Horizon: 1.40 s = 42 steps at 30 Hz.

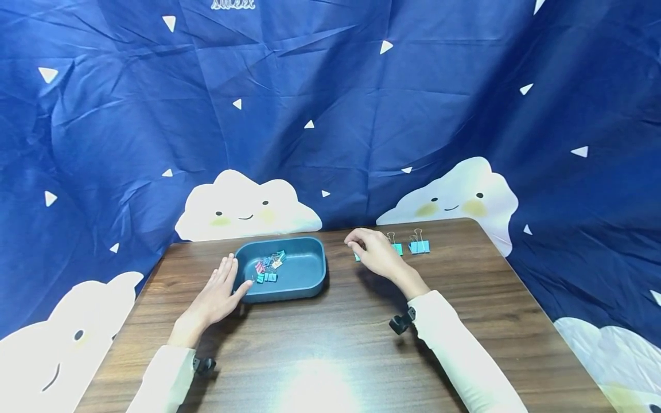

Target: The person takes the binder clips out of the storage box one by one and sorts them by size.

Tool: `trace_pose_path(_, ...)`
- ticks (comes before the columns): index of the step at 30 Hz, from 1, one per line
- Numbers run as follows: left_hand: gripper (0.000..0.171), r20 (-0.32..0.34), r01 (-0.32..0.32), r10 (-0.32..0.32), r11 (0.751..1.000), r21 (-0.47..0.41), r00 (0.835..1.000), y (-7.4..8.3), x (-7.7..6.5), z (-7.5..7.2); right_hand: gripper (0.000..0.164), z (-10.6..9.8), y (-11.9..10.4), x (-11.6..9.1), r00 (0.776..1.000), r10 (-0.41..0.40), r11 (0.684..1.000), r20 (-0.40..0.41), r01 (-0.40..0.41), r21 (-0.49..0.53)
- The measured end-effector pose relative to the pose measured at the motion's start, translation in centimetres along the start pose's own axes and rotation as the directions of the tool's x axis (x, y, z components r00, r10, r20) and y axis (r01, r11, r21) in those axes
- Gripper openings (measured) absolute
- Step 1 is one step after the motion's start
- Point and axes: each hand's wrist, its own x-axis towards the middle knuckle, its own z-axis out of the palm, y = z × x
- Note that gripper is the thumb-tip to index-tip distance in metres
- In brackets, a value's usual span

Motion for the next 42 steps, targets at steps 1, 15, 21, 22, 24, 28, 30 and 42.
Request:
trace_pose_path(1,0.089,-0.001,-0.001,0.001,1.000,0.000,1.000,0.0,0.0,0.0,0.010,0.1,-0.4,0.2,1.000,-0.009,1.000,0.007,0.009,0.002)
trace_pose_path(15,0.089,-0.001,0.001,-0.001,1.000,-0.010,1.000,-0.3,0.1,0.2,0.011,2.3,-4.1,2.2,0.994,-0.080,0.995,0.071,0.076,0.064)
trace_pose_path(21,0.087,0.004,0.003,-0.003,1.000,-0.015,1.000,-0.3,0.1,0.4,0.009,3.3,-5.4,3.1,0.990,-0.107,0.991,0.097,0.098,0.088)
trace_pose_path(22,0.087,0.004,0.003,-0.003,1.000,-0.018,1.000,-0.3,0.1,0.4,0.009,3.5,-5.5,3.3,0.989,-0.114,0.991,0.097,0.106,0.084)
trace_pose_path(24,0.087,-0.001,0.001,-0.001,1.000,-0.020,1.000,-0.3,0.1,0.4,0.009,3.9,-5.7,3.7,0.987,-0.126,0.990,0.102,0.118,0.080)
trace_pose_path(28,0.089,0.004,0.002,-0.002,1.000,-0.020,1.000,-0.2,0.1,0.3,0.010,4.7,-6.1,4.3,0.983,-0.133,0.989,0.128,0.122,0.090)
trace_pose_path(30,0.090,0.007,0.002,-0.002,1.000,-0.021,1.000,-0.2,0.1,0.3,0.010,5.0,-6.4,4.6,0.980,-0.133,0.988,0.147,0.120,0.093)
trace_pose_path(42,0.087,0.003,0.003,-0.003,1.000,-0.025,1.000,-0.2,0.0,0.6,0.011,7.4,-7.8,5.9,0.952,-0.169,0.985,0.254,0.151,0.088)
